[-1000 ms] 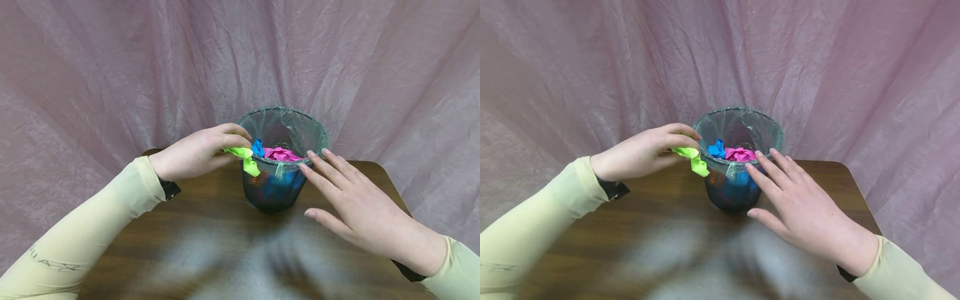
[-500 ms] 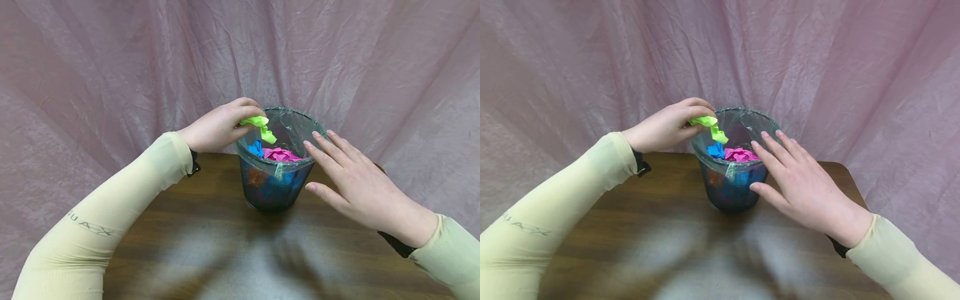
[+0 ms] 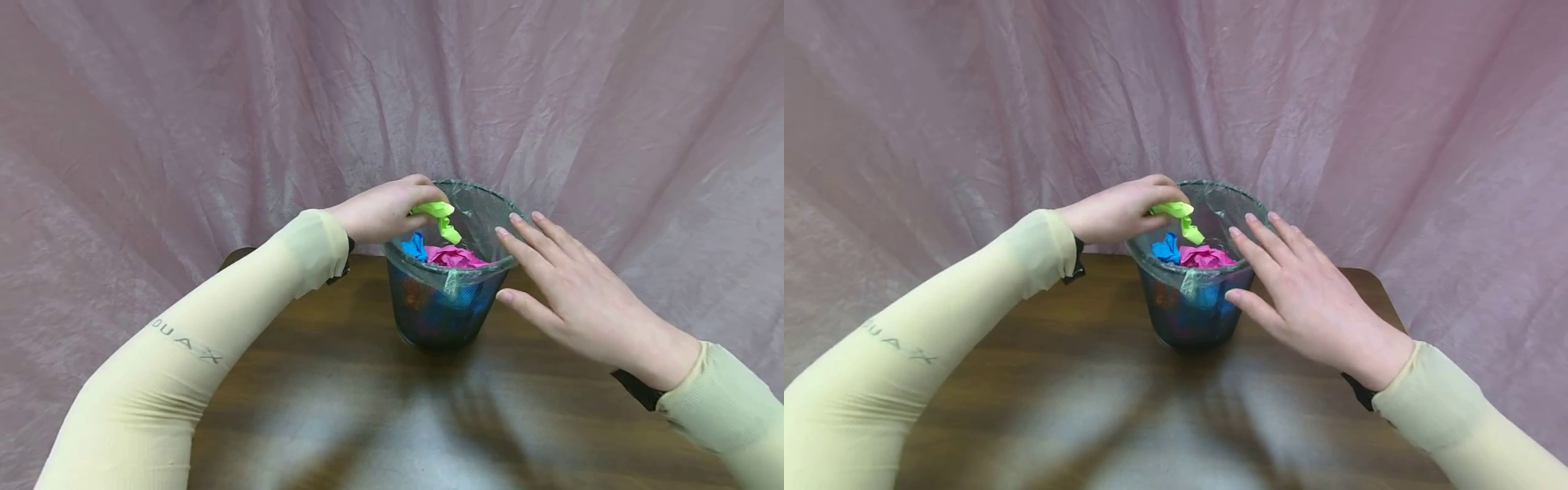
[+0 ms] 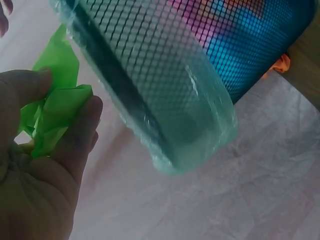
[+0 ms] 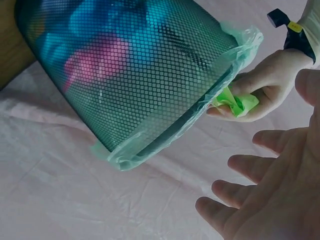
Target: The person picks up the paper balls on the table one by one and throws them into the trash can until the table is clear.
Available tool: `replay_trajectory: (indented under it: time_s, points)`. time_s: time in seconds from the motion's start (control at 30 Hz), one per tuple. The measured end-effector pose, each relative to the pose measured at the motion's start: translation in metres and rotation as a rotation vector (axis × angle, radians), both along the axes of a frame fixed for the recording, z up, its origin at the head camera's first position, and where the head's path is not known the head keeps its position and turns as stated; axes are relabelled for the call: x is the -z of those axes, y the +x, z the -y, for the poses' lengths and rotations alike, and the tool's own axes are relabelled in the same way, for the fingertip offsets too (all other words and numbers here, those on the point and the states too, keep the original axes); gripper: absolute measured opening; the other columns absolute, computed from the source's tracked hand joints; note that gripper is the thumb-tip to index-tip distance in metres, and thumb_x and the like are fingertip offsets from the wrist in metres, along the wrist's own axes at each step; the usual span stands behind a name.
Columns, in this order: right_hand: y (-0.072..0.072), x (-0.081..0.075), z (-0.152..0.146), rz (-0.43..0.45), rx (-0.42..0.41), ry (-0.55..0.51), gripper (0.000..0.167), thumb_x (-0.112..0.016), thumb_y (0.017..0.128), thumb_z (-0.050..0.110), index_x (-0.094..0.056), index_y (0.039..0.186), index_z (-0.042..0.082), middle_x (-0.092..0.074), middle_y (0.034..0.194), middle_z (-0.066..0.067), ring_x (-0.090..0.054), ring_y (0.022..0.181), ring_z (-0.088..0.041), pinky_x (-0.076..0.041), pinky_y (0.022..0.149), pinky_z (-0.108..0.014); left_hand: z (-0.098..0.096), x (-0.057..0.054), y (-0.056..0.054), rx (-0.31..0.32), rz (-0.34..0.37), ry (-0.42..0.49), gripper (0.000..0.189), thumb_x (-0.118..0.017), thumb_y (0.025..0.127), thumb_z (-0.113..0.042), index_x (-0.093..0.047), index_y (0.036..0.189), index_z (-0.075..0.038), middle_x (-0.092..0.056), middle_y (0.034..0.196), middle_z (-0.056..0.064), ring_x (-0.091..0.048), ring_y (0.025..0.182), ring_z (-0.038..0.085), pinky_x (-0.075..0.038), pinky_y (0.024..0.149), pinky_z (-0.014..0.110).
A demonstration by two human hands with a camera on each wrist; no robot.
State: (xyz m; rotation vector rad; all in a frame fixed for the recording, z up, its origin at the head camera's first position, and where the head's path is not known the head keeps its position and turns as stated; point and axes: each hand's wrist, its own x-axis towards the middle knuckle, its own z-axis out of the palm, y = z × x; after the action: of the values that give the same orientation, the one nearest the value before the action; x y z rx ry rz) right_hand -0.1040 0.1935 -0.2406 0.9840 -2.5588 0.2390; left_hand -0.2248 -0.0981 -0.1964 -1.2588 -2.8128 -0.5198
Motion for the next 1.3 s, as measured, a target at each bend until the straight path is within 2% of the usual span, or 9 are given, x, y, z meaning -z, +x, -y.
replay_trajectory:
  time_s: [0.27,0.37,0.5,0.57,0.63,0.73,0.9,1.1,1.3]
  points:
    - [-0.006,0.001,0.0,0.022,0.013,-0.003,0.078,-0.064,0.1,0.047,-0.029,0.163,0.015,-0.026,0.167,-0.011,-0.015,0.155,-0.034,-0.014,0.124,-0.048,-0.014,0.008,0.0,-0.006,0.037,-0.059,0.041,-0.061,0.104,-0.028,-0.058,0.144,-0.019,-0.051,0.137,0.002,-0.055,0.116,0.013,-0.044,0.105,0.029]
    - [-0.006,0.002,0.0,0.021,0.01,-0.008,0.078,-0.064,0.1,0.046,-0.029,0.163,0.015,-0.026,0.167,-0.011,-0.015,0.155,-0.034,-0.016,0.123,-0.049,-0.019,0.009,0.0,0.005,0.044,-0.064,0.052,-0.062,0.103,-0.033,-0.05,0.152,-0.021,-0.047,0.146,0.004,-0.053,0.125,0.015,-0.042,0.107,0.03]
    - [-0.006,0.004,0.0,0.017,0.013,-0.01,0.077,-0.064,0.1,0.046,-0.03,0.163,0.014,-0.026,0.167,-0.011,-0.015,0.155,-0.034,-0.016,0.123,-0.049,-0.022,0.009,0.001,-0.019,0.081,-0.115,0.077,-0.063,0.099,-0.049,-0.025,0.164,-0.032,-0.022,0.168,0.004,-0.033,0.149,0.021,-0.033,0.117,0.038]
    - [-0.005,0.006,0.0,0.014,0.016,-0.006,0.077,-0.063,0.101,0.046,-0.031,0.162,0.013,-0.026,0.167,-0.011,-0.015,0.155,-0.034,-0.015,0.124,-0.048,-0.021,0.009,0.002,-0.045,0.094,-0.146,0.084,-0.061,0.097,-0.059,-0.015,0.165,-0.038,-0.007,0.172,0.0,-0.015,0.156,0.021,-0.025,0.122,0.043]
    - [-0.004,0.008,0.0,0.011,0.018,-0.001,0.076,-0.063,0.101,0.045,-0.031,0.162,0.013,-0.027,0.166,-0.012,-0.016,0.155,-0.034,-0.016,0.124,-0.049,-0.019,0.009,0.004,-0.064,0.086,-0.158,0.086,-0.057,0.095,-0.066,-0.011,0.164,-0.041,-0.001,0.172,-0.002,-0.004,0.157,0.022,-0.018,0.123,0.046]
    - [-0.003,0.01,-0.001,0.015,0.023,-0.001,0.076,-0.064,0.101,0.045,-0.031,0.162,0.013,-0.027,0.167,-0.012,-0.016,0.155,-0.034,-0.016,0.124,-0.048,-0.013,0.009,0.006,-0.082,0.045,-0.16,0.083,-0.049,0.096,-0.071,-0.011,0.164,-0.041,0.002,0.171,-0.004,0.006,0.156,0.022,-0.008,0.125,0.048]
    - [-0.001,0.014,-0.004,0.04,0.041,0.003,0.077,-0.063,0.101,0.046,-0.03,0.163,0.015,-0.025,0.168,-0.01,-0.014,0.156,-0.033,-0.015,0.124,-0.048,0.0,0.007,0.01,-0.103,-0.034,-0.158,0.078,-0.038,0.099,-0.073,-0.012,0.164,-0.04,0.001,0.171,-0.003,0.007,0.156,0.023,0.001,0.124,0.046]
    - [-0.002,0.015,-0.008,0.051,0.056,0.009,0.078,-0.064,0.1,0.047,-0.03,0.163,0.015,-0.024,0.168,-0.01,-0.014,0.155,-0.034,-0.015,0.124,-0.049,0.023,0.006,0.019,-0.135,-0.104,-0.138,0.077,-0.035,0.099,-0.074,-0.011,0.164,-0.04,0.001,0.171,-0.003,0.006,0.157,0.022,0.005,0.123,0.05]
    - [-0.002,0.016,-0.018,0.071,0.087,0.011,0.081,-0.065,0.1,0.047,-0.027,0.164,0.016,-0.022,0.168,-0.011,-0.013,0.155,-0.036,-0.011,0.124,-0.048,0.054,0.01,0.03,-0.182,-0.151,-0.103,0.078,-0.035,0.101,-0.07,-0.007,0.165,-0.036,0.005,0.171,-0.003,0.006,0.157,0.023,0.006,0.123,0.054]
